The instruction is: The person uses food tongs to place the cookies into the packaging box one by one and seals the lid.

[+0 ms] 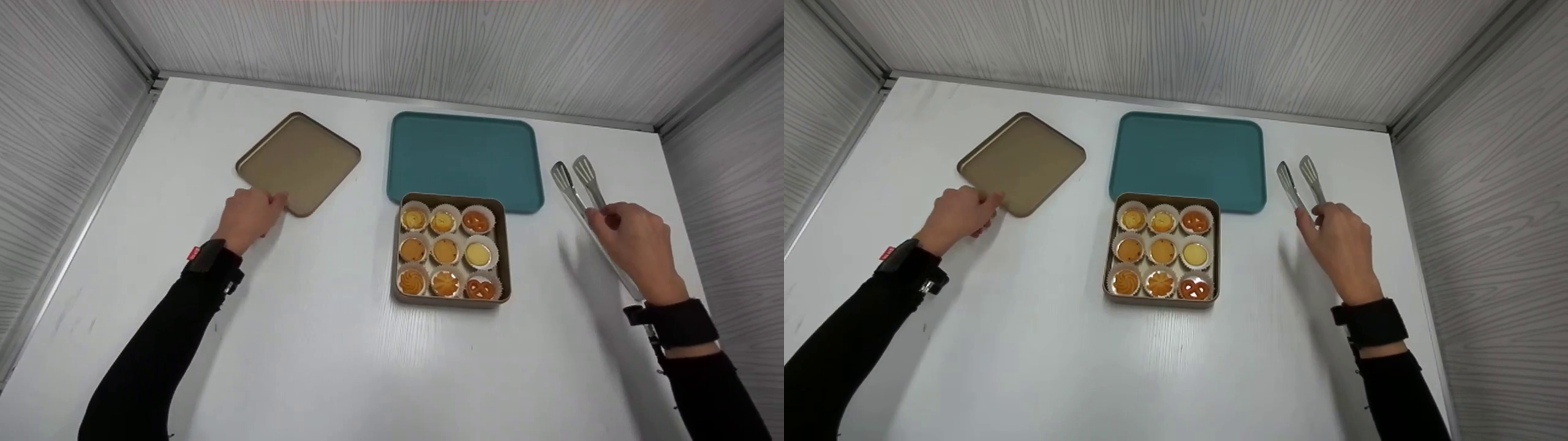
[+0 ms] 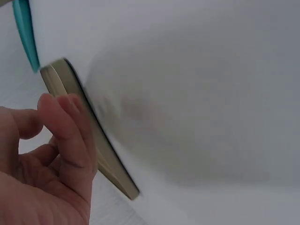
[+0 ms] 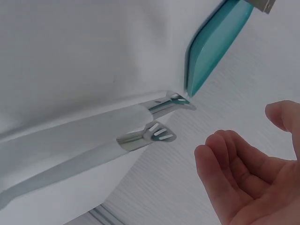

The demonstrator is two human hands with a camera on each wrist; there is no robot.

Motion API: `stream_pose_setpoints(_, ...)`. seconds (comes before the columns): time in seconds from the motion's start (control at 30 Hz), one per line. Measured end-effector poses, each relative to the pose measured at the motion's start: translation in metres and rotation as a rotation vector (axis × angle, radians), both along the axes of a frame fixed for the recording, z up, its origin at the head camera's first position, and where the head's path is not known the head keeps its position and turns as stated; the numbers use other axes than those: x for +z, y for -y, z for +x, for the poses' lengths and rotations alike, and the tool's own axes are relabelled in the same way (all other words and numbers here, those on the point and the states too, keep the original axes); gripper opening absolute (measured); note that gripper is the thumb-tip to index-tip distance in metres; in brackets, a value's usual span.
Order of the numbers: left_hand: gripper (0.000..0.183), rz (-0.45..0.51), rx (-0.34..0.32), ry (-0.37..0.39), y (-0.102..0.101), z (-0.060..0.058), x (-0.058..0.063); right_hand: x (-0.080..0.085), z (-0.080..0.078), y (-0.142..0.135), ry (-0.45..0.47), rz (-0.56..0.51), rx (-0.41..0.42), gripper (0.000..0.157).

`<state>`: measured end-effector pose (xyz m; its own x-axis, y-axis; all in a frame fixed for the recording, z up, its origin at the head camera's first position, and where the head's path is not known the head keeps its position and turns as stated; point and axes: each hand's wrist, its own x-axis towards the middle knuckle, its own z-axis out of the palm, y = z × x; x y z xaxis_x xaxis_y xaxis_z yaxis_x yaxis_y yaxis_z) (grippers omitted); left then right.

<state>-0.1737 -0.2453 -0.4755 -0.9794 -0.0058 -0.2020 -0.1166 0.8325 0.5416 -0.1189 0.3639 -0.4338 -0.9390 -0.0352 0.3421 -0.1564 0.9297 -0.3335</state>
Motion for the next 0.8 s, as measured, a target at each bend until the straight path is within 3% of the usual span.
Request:
stream_pose_setpoints(0.1, 0.060, -0.079, -0.003, 0.053, 0.012, -0.006, 0.000, -0.002, 0.000, 0.009, -0.019, -0.003, 0.036, 0.037)
stream_pose_setpoints(0.27, 0.058, -0.003, 0.067, 0.095, 0.019, -0.015, -0.005, -0.005, 0.000, 0.020, -0.028, -0.013, 0.071, 0.033)
stream_pose_setpoints(0.43, 0.041, 0.064, 0.099, 0.075, 0.020, -0.022, -0.003, -0.008, 0.000, 0.027, -0.004, -0.025, 0.086, 0.031)
stream_pose_setpoints(0.63, 0.021, 0.043, 0.118, 0.072, 0.028, -0.027, -0.001, -0.009, 0.002, 0.029, -0.008, -0.022, 0.113, 0.028)
stream_pose_setpoints(0.7, 0.019, 0.099, 0.120, 0.099, 0.033, -0.028, 0.000, -0.009, 0.003, 0.028, -0.011, -0.021, 0.121, 0.027)
stream_pose_setpoints(0.8, 0.014, 0.262, 0.125, 0.165, 0.037, -0.027, 0.003, -0.009, 0.004, 0.025, -0.011, -0.022, 0.117, 0.026)
